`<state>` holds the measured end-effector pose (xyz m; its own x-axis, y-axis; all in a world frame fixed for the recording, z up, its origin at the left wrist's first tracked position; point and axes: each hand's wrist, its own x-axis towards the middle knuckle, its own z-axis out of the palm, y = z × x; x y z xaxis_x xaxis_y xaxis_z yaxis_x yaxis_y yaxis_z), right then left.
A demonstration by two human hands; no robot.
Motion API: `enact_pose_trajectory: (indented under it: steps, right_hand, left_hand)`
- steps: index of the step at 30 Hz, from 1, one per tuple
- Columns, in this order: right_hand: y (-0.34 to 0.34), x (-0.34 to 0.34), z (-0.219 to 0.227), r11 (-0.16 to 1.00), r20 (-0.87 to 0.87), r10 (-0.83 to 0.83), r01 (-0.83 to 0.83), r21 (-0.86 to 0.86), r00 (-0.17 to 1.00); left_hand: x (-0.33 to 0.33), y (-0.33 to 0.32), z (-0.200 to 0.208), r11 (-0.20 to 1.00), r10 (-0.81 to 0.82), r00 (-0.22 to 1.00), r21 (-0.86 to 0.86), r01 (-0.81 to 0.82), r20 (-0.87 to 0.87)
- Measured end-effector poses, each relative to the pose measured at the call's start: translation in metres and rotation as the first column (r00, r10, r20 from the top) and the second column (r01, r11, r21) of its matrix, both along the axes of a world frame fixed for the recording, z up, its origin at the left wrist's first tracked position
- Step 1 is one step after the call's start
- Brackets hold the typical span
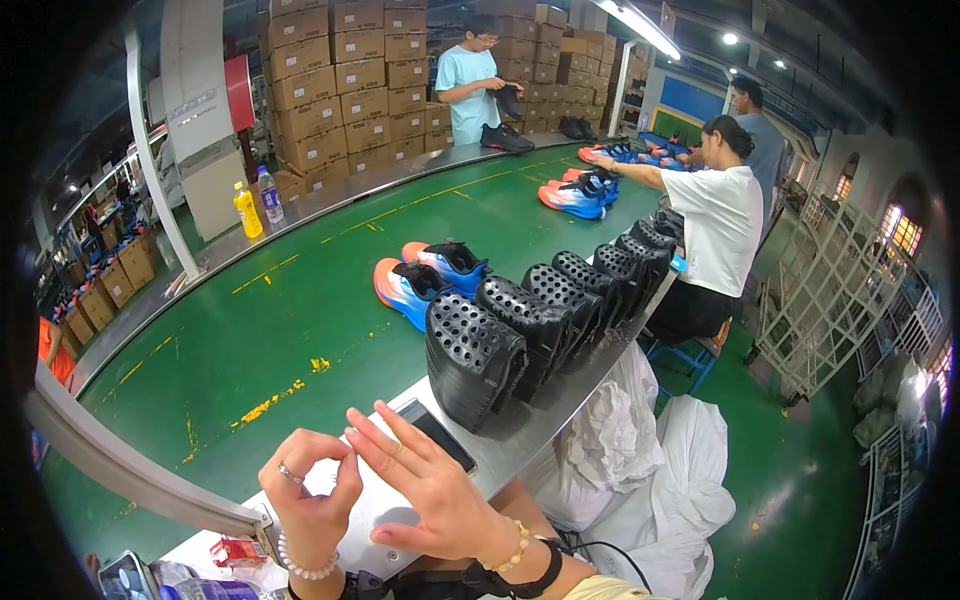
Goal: Inspecting and assembling parts of athletic footwear on a production line.
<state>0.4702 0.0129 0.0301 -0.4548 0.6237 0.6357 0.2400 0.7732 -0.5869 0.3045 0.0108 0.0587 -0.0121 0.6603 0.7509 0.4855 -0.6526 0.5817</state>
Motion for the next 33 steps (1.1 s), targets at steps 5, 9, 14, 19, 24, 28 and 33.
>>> enact_pose_trajectory:
  steps: [5,9,14,19,24,28,33]
  right_hand:
    - [0.002,0.003,0.000,0.999,-0.020,0.010,-0.011,-0.038,1.000]
    - [0.003,0.006,-0.001,0.999,-0.039,0.019,-0.020,-0.033,0.999]
    - [0.004,0.008,-0.001,1.000,-0.021,0.011,-0.011,-0.013,1.000]
    - [0.004,0.011,0.000,1.000,0.025,-0.007,0.006,0.010,1.000]
    - [0.006,0.012,0.000,1.000,0.045,-0.019,0.018,0.019,0.999]
    - [0.007,0.013,0.000,0.999,0.039,-0.031,0.030,0.020,0.999]
    - [0.009,0.014,-0.001,0.999,0.037,-0.036,0.036,0.014,0.999]
  left_hand:
    - [0.006,0.002,-0.003,0.997,0.080,0.997,-0.009,-0.080,0.013]
    - [0.008,0.005,-0.003,0.997,0.074,0.997,-0.021,-0.074,-0.005]
    - [0.009,0.005,-0.001,0.997,0.079,0.995,-0.001,-0.079,-0.056]
    - [0.009,0.005,0.001,0.996,0.093,0.991,-0.009,-0.094,-0.094]
    - [0.011,0.007,0.000,0.995,0.100,0.988,-0.013,-0.103,-0.114]
    - [0.013,0.009,-0.002,0.995,0.101,0.991,-0.015,-0.103,-0.089]
    - [0.013,0.011,-0.001,0.995,0.103,0.992,-0.008,-0.104,-0.077]
